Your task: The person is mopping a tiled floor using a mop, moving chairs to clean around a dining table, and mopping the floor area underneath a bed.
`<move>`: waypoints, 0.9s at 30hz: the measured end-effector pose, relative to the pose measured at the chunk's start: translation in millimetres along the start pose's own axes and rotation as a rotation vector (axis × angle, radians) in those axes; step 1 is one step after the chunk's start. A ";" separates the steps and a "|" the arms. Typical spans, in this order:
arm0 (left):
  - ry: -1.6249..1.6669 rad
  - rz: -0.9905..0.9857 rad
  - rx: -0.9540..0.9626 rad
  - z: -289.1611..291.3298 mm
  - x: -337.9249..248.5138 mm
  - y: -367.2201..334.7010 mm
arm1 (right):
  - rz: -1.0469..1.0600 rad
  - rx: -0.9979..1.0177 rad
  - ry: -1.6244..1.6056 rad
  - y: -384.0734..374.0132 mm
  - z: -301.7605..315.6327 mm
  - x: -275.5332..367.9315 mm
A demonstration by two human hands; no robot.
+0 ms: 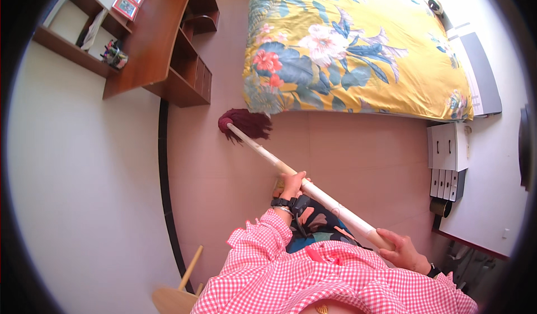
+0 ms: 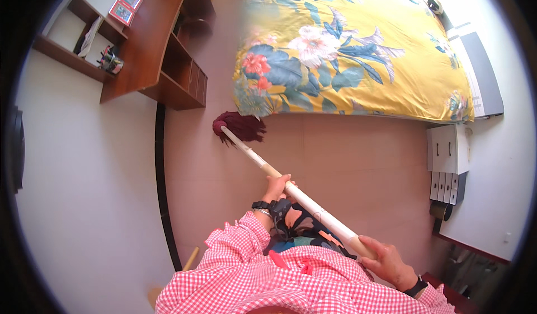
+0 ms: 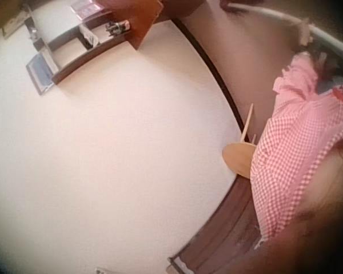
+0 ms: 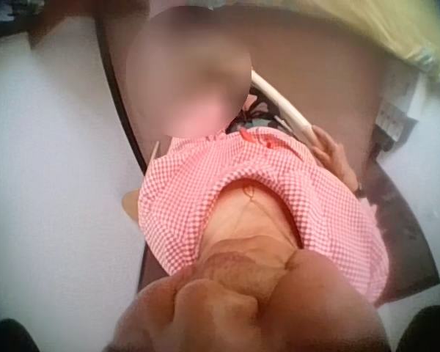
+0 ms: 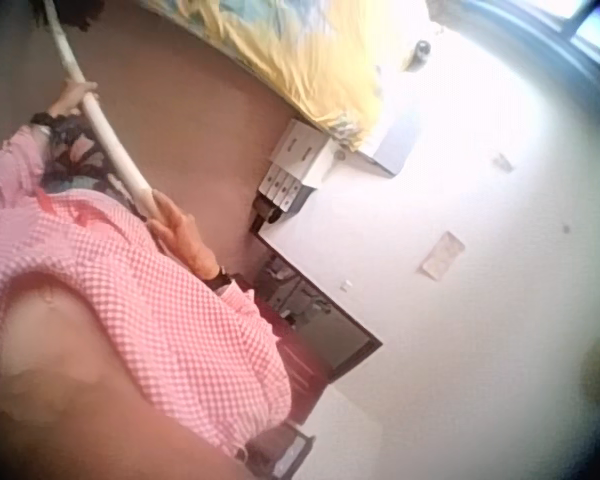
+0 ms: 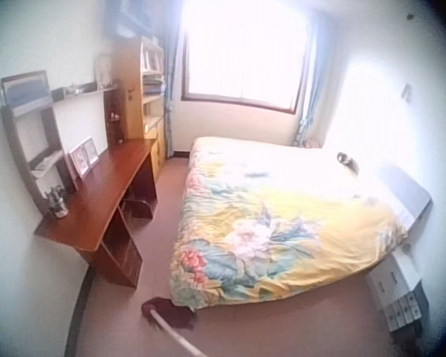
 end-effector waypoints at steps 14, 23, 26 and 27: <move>-0.259 0.040 -0.005 -2.9 -189.6 -63.4 | -0.108 -0.113 -0.187 -104.0 3.2 151.8; -0.427 0.040 0.034 -25.3 -329.3 -92.2 | -0.260 -0.172 -0.289 -178.2 -12.3 271.8; -0.482 0.034 0.060 -44.6 -368.7 -103.7 | -0.275 -0.211 -0.324 -208.8 -3.7 306.4; -0.485 0.046 0.070 -52.8 -380.0 -108.3 | -0.290 -0.215 -0.342 -219.5 1.5 315.6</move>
Point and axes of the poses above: each hand's wrist, its own y-axis away from the middle knuckle, its own z-axis out of the back of the hand, x = y × z, the point moved 5 cm from there along -y, towards the middle knuckle, and after that the axes turned 6 degrees about y, right-handed, at the moved point
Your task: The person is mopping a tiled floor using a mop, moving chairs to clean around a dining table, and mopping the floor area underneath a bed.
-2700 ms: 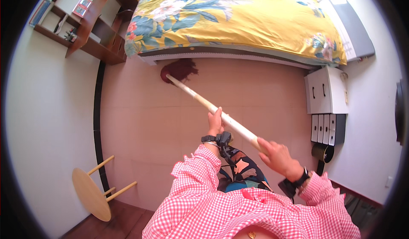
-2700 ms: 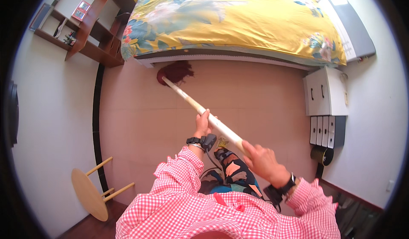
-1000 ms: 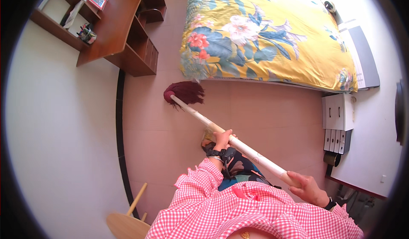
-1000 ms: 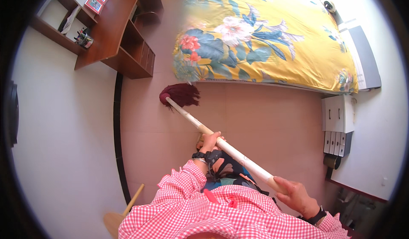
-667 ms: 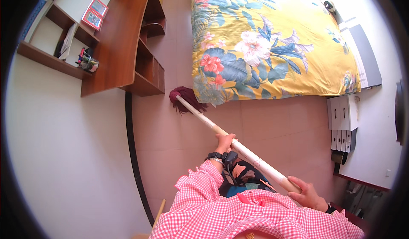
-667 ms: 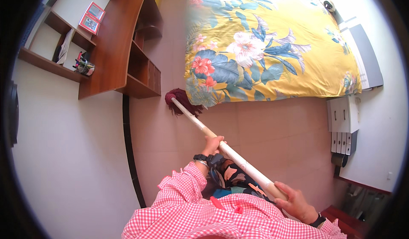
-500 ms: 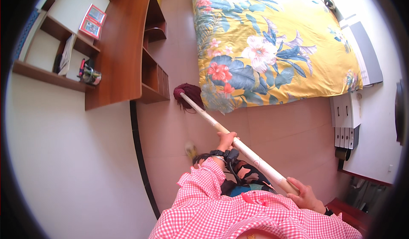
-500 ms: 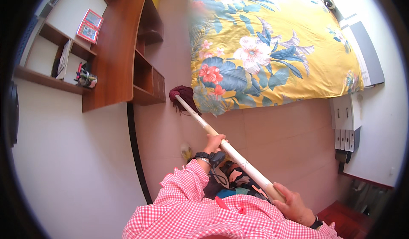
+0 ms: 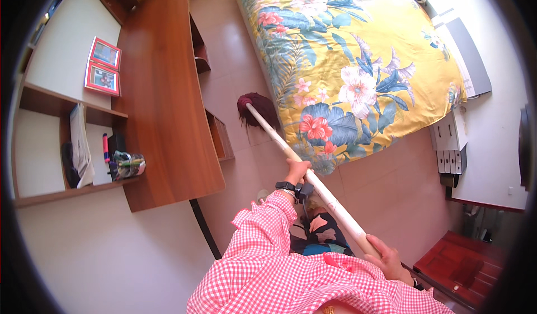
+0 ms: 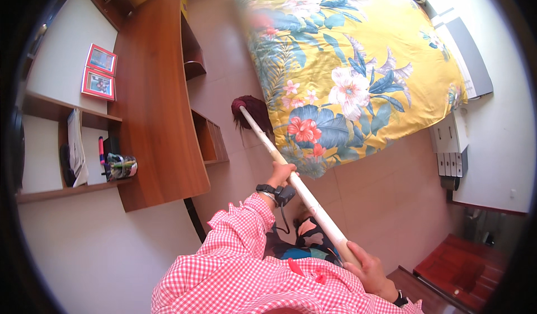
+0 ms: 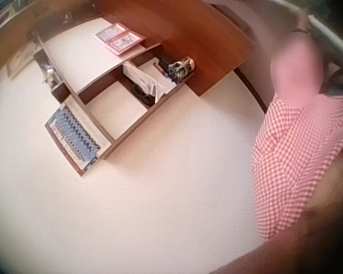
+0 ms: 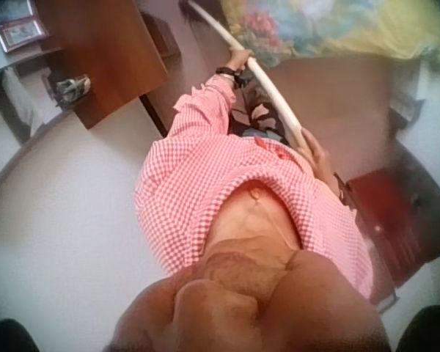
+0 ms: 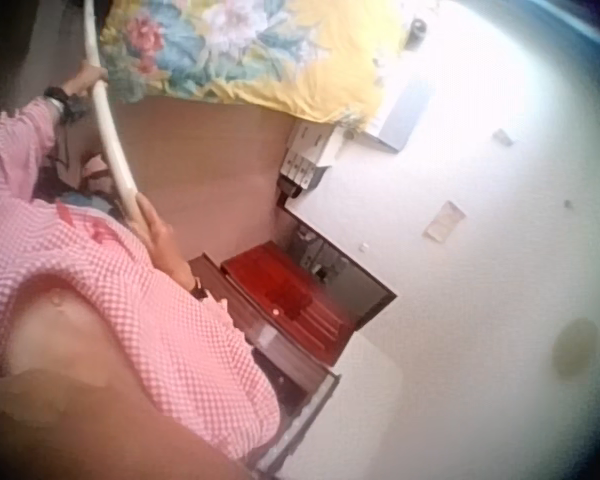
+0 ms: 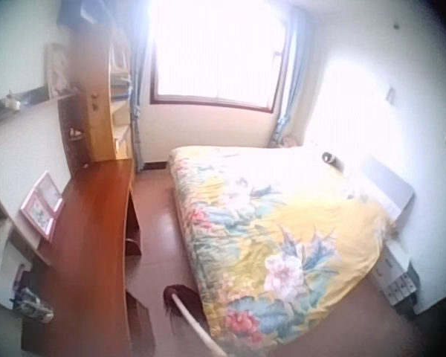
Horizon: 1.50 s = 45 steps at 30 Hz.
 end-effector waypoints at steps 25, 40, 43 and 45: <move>-0.047 -0.089 0.023 -43.6 -253.6 -188.0 | 0.143 0.126 0.097 -242.2 84.8 179.1; -0.002 -0.150 0.024 -75.7 -479.1 -278.0 | 0.060 0.175 0.011 -430.9 153.9 328.4; 0.029 -0.171 0.080 -73.6 -524.3 -307.5 | 0.103 0.146 0.021 -463.8 169.4 368.3; 0.140 -0.130 0.181 -83.3 -548.2 -311.6 | 0.050 0.181 0.026 -486.0 182.6 386.5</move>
Point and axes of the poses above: each hand's wrist, its own y-axis away from the middle knuckle, its own z-axis out of the back of the hand, x = y × z, the point moved 5 cm from there along -y, towards the middle knuckle, and after that the axes turned 6 degrees about y, right-handed, at the moved point
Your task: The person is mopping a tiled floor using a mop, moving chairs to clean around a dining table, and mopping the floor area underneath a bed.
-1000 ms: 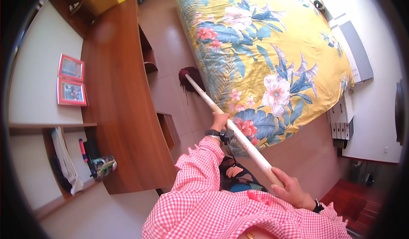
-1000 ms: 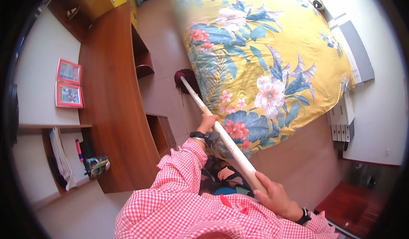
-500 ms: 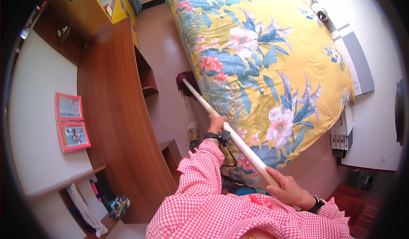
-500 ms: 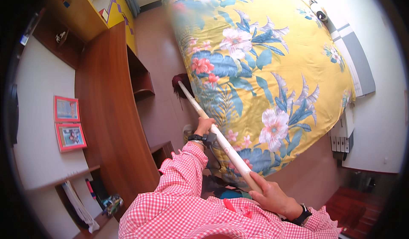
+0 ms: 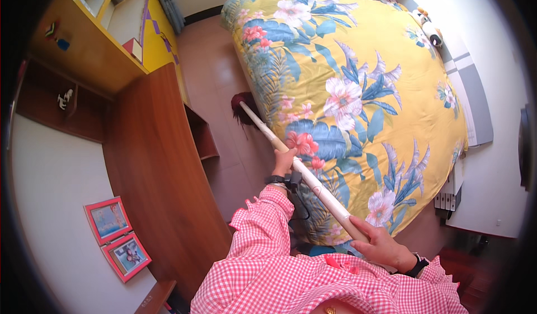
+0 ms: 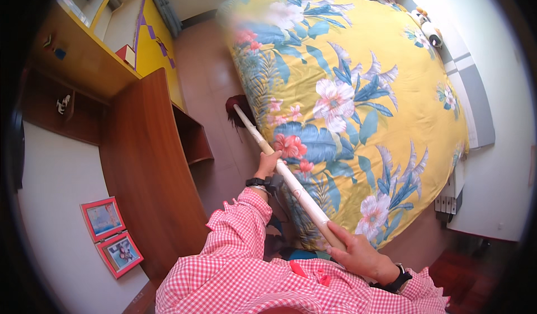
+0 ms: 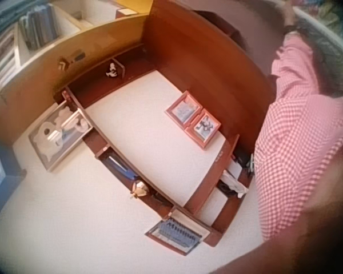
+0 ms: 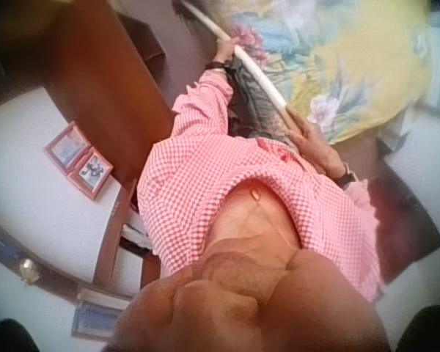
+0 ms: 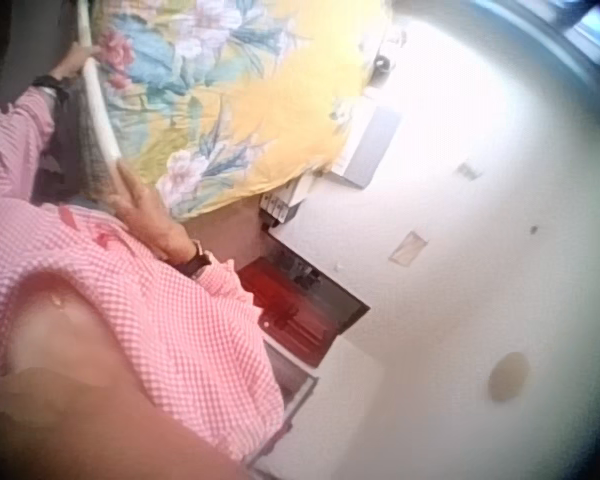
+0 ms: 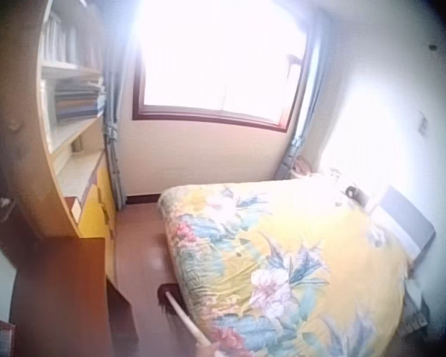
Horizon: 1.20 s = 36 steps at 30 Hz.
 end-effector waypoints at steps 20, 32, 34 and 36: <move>-0.069 0.060 -0.133 -57.7 -159.4 -110.2 | -0.066 0.035 0.009 -166.8 109.2 96.4; 0.033 0.127 -0.064 -82.5 -322.5 -239.0 | -0.005 0.080 0.028 -329.0 219.3 188.9; 0.050 0.062 -0.121 -79.9 -341.9 -261.1 | 0.076 0.057 0.086 -351.3 230.5 201.8; 0.077 0.026 -0.101 -73.0 -362.2 -281.8 | 0.055 0.070 0.061 -374.1 239.3 217.7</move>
Point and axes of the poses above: each hand's wrist, its own y-axis away from the middle knuckle, its own z-axis out of the back of the hand, x = y × z, the point moved 5 cm from there along -y, towards the middle knuckle, and after that the axes turned 6 degrees about y, right-handed, at the moved point
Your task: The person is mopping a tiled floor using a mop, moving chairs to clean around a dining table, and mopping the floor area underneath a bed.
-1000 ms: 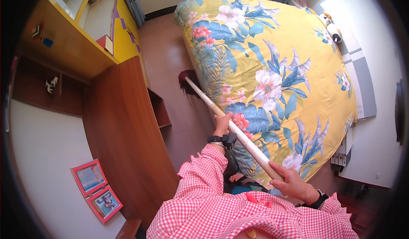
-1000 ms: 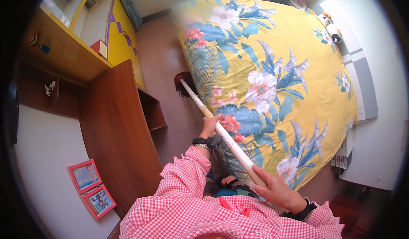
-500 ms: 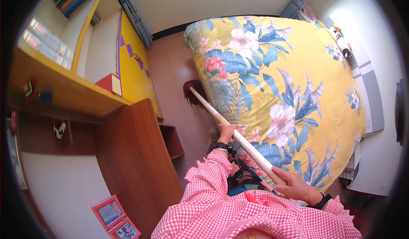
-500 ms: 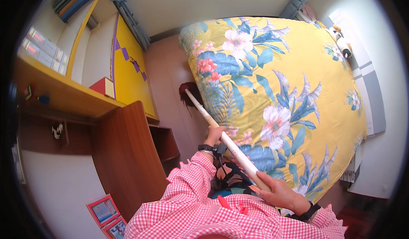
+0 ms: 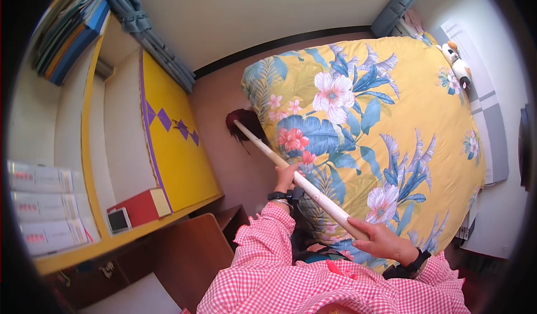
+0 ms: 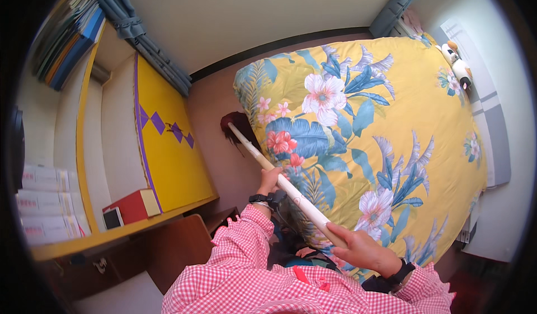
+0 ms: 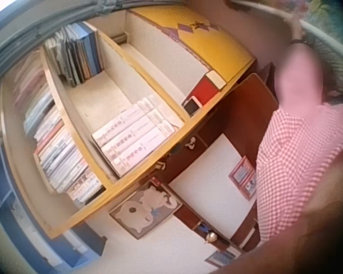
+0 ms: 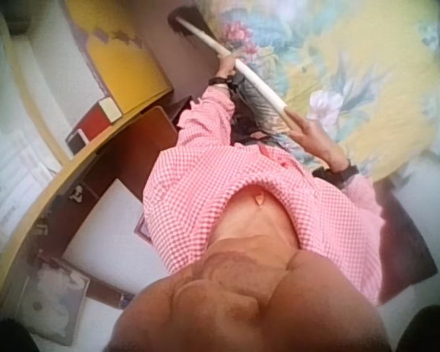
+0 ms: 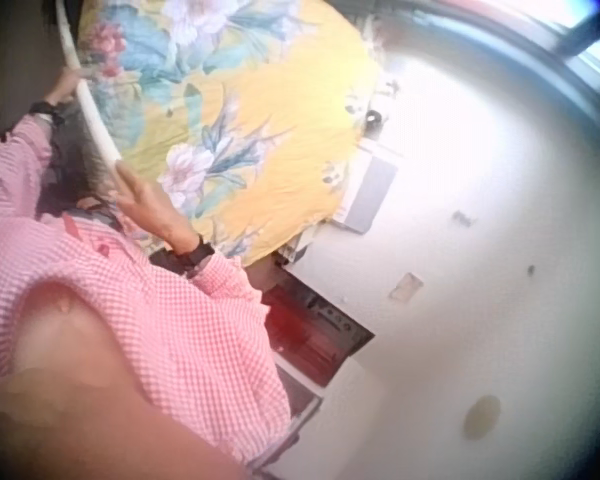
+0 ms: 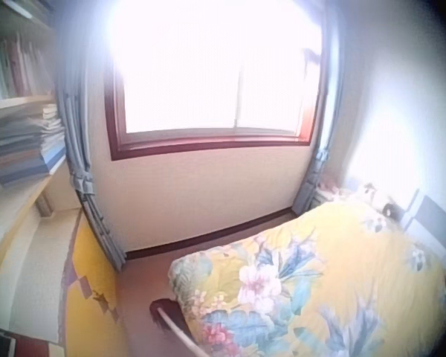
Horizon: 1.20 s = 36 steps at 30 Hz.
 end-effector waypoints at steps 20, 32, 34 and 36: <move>-0.048 0.123 0.023 -35.5 -266.7 -143.1 | 0.041 0.017 0.067 -210.4 132.6 199.0; 0.037 0.128 0.053 -57.8 -336.5 -185.5 | 0.017 0.024 0.113 -273.8 183.1 243.0; -0.012 0.117 -0.021 -60.5 -341.8 -196.4 | 0.003 0.023 0.115 -282.5 194.3 250.3; 0.020 0.135 0.008 -61.2 -351.0 -209.8 | 0.025 -0.007 0.110 -292.3 206.6 254.5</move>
Point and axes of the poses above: each hand's wrist, its own y-axis away from the middle knuckle, its own z-axis out of the back of the hand, x = y × z, the point moved 5 cm from there along -y, towards the middle knuckle, and after that the axes turned 6 degrees about y, right-handed, at the moved point
